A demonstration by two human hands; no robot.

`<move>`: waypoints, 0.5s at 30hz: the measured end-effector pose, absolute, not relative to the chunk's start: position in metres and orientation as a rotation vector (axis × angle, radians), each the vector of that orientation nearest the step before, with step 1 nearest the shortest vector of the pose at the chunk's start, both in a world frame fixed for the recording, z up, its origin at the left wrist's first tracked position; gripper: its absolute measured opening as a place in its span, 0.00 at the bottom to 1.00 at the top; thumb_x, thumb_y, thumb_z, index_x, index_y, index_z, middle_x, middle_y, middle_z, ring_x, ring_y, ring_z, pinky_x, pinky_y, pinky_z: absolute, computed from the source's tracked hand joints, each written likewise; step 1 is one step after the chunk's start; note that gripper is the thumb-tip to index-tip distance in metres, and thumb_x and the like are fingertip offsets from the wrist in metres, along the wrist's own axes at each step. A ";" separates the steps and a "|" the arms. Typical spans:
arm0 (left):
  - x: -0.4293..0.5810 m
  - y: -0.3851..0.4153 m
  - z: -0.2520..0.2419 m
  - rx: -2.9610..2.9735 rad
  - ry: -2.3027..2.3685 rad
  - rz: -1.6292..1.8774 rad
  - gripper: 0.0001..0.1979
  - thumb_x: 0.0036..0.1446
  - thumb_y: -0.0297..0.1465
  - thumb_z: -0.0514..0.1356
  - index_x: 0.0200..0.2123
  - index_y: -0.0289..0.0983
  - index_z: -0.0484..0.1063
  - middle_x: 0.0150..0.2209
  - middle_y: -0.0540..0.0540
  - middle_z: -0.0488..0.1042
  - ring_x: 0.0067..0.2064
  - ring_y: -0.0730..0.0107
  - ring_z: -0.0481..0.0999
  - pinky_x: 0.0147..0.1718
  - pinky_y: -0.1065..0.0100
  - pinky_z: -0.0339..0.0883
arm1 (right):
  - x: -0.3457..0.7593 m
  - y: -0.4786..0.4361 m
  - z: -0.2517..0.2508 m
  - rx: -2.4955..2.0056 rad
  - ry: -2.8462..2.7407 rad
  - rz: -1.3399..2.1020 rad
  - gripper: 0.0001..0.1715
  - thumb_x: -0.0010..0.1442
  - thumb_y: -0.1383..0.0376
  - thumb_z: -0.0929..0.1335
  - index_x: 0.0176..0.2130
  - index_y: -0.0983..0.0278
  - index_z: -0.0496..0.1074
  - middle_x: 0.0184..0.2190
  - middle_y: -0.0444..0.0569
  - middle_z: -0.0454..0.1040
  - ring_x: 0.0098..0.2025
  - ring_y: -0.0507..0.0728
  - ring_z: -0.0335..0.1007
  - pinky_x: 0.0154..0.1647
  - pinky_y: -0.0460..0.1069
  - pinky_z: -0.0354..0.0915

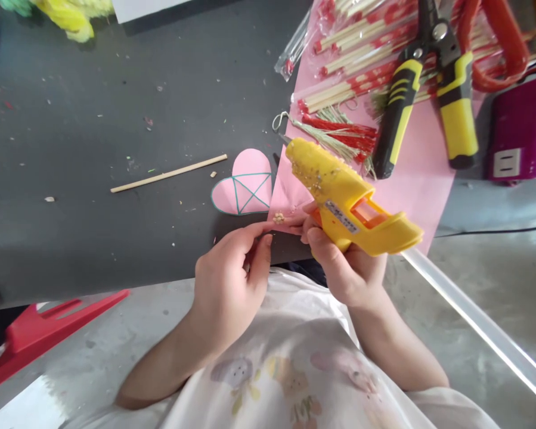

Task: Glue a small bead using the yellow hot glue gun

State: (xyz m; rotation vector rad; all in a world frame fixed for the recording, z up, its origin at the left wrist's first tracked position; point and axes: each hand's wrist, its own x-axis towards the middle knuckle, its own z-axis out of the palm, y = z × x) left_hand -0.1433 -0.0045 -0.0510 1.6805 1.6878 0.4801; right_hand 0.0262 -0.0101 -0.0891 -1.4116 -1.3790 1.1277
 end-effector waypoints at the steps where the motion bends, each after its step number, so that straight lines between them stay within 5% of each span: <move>1: -0.143 -0.004 -0.050 1.640 1.679 0.480 0.09 0.63 0.30 0.57 0.44 0.41 0.76 0.39 0.53 0.82 0.35 0.77 0.79 0.35 0.76 0.67 | 0.026 -0.010 -0.089 -1.407 -1.371 1.136 0.04 0.64 0.63 0.66 0.38 0.58 0.71 0.29 0.45 0.69 0.33 0.55 0.69 0.38 0.54 0.74; 8: -0.144 0.000 -0.050 1.423 1.624 0.476 0.11 0.64 0.34 0.57 0.45 0.43 0.77 0.37 0.51 0.81 0.33 0.73 0.77 0.33 0.72 0.68 | 0.028 -0.011 -0.091 -1.385 -1.356 1.183 0.06 0.63 0.65 0.66 0.41 0.56 0.73 0.35 0.49 0.72 0.39 0.59 0.73 0.43 0.58 0.75; 15: -0.146 0.003 -0.050 0.961 1.467 0.491 0.16 0.62 0.39 0.59 0.50 0.38 0.75 0.26 0.51 0.70 0.26 0.76 0.65 0.23 0.74 0.60 | 0.027 -0.009 -0.087 -1.367 -1.363 1.219 0.06 0.63 0.65 0.66 0.39 0.56 0.73 0.40 0.52 0.75 0.46 0.64 0.75 0.46 0.61 0.75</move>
